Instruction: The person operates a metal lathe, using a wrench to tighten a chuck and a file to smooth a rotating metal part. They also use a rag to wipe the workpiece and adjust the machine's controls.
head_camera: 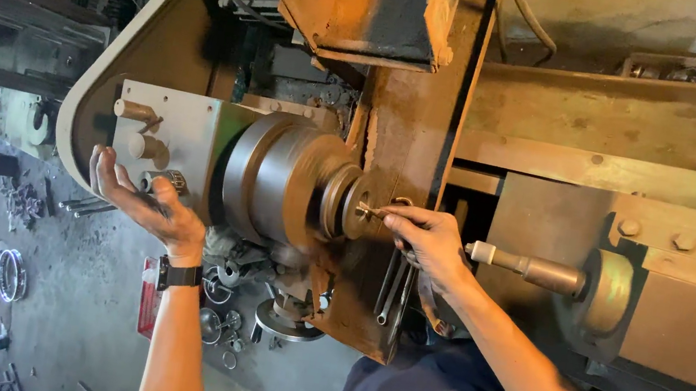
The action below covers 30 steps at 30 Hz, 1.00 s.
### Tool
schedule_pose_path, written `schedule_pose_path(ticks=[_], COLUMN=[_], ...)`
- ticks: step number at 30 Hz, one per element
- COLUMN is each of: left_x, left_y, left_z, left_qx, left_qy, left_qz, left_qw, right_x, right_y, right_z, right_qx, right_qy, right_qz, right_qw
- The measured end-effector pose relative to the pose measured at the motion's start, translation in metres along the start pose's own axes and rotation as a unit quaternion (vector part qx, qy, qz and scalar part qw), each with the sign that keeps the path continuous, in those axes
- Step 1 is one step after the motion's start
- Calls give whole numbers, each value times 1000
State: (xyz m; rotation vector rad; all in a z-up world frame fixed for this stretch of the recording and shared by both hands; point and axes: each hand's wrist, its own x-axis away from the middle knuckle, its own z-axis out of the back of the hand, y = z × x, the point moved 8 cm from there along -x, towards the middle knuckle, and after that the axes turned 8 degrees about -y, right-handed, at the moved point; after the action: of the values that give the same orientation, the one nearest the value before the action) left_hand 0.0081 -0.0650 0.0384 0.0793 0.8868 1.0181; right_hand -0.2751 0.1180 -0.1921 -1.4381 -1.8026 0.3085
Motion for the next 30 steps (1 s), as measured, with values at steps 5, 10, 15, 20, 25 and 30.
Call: schedule_pose_path(ticks=[5,10,15,20,25,30], left_x=[3,7,8,9,6,6], left_y=[1,-1,-5,-5,5,5], left_z=[-1,-1,-1,-1,-2,-3], left_qx=[-6,18,10,4,13,20], left_qy=[-3,0,6,12,14,10], left_qz=[-9,5,-1,-4,3,-9], left_qw=[1000,1000,1000,1000,1000,1000], right_x=[-9,25,16,24,21,9], right_y=[3,-79,-74,-84,-79,-47], right_z=[3,-41,-51,-65,-68,-46], right_qx=[73,399,547,596,648,476], right_qy=[7,8,-31,-89,-155,-191], right_qz=[58,347,324,316,169,160], right_qw=[996,848,772,733,727,844])
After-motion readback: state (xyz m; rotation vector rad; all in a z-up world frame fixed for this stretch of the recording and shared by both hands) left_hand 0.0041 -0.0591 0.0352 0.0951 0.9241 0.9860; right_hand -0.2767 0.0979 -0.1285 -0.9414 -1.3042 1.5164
